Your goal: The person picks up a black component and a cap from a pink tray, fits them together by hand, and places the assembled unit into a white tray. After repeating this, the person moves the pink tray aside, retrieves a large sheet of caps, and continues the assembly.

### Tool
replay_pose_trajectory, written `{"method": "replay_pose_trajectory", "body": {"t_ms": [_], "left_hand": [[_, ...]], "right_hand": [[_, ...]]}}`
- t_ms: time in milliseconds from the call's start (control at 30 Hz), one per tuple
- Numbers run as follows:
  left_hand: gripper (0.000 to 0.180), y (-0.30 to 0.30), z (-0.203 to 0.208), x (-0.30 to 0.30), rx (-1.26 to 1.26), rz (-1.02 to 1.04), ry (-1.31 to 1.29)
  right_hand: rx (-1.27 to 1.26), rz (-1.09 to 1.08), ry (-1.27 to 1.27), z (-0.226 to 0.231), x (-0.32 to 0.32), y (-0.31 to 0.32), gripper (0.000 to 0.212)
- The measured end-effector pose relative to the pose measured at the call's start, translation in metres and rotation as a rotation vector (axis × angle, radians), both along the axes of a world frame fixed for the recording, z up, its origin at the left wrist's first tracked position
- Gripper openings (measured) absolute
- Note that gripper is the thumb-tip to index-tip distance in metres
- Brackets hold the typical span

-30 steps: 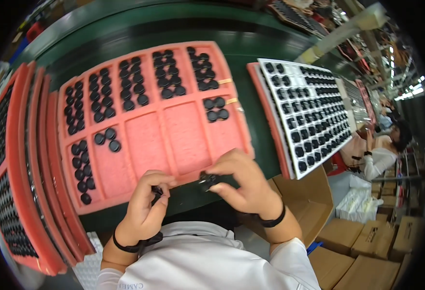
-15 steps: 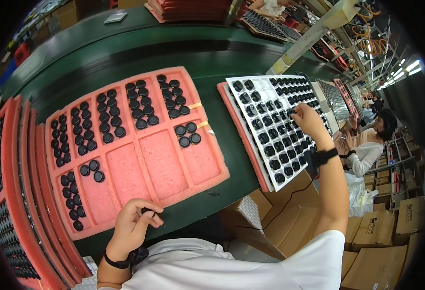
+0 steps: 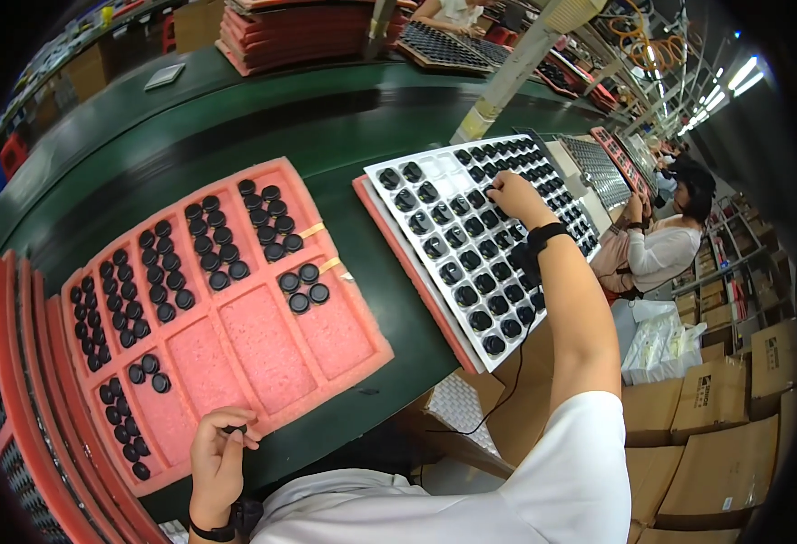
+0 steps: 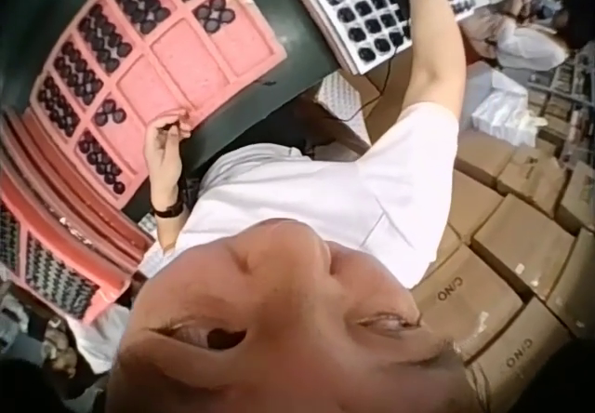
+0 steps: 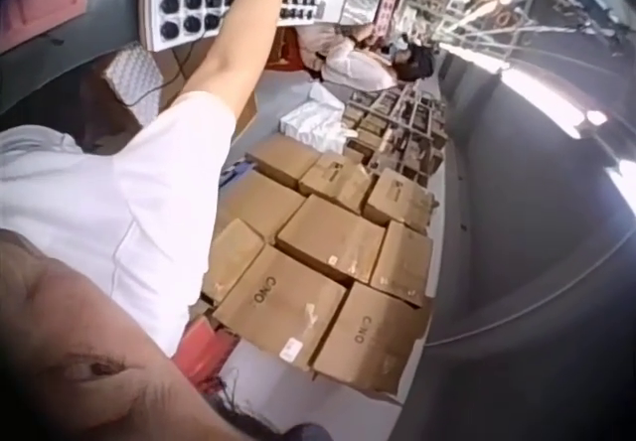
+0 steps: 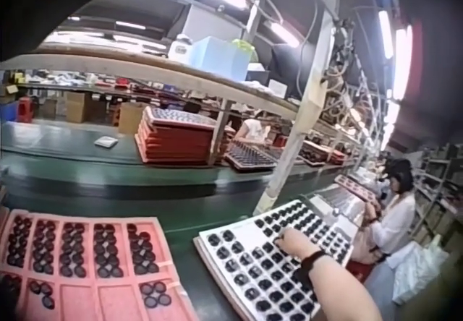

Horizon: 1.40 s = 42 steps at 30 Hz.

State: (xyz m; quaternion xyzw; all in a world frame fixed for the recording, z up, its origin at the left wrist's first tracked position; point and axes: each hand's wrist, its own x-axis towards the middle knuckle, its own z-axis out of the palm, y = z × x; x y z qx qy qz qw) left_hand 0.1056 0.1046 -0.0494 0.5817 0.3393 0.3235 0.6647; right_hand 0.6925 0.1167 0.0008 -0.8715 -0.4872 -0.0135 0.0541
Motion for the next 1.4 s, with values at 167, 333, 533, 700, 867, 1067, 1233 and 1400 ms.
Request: {"method": "replay_pose_trajectory", "body": {"t_ms": [167,333,533,700,867,1067,1233,1400], "left_hand": [[0.018,-0.003,0.001,0.012,-0.107,0.003,-0.066],[0.025,-0.004,0.005,0.019,-0.136,-0.025,-0.076],[0.038,-0.008,0.017,0.024,-0.132,-0.076,-0.123],[0.044,-0.011,0.019,-0.005,-0.07,-0.068,-0.143],[0.043,0.011,0.016,-0.04,-0.096,0.001,-0.174],[0.034,-0.006,0.018,-0.095,-0.104,0.062,-0.163],[0.024,-0.019,-0.004,-0.116,-0.108,0.098,-0.117],[0.02,-0.019,-0.015,-0.124,-0.085,0.12,-0.098]], "right_hand": [[-0.034,-0.042,-0.144,0.022,-0.022,-0.012,0.028],[0.223,0.239,0.16,0.051,-0.151,-0.009,0.024],[0.098,0.995,0.539,0.038,-0.311,-0.024,0.02],[-0.064,1.243,0.708,0.027,-0.392,-0.024,0.024],[-0.091,1.256,0.639,0.016,-0.431,0.012,0.021],[0.11,1.045,0.454,0.013,-0.427,0.044,0.015],[0.163,0.735,0.417,-0.001,-0.38,0.077,0.02],[0.206,0.62,0.366,-0.027,-0.357,0.09,0.022]]}}
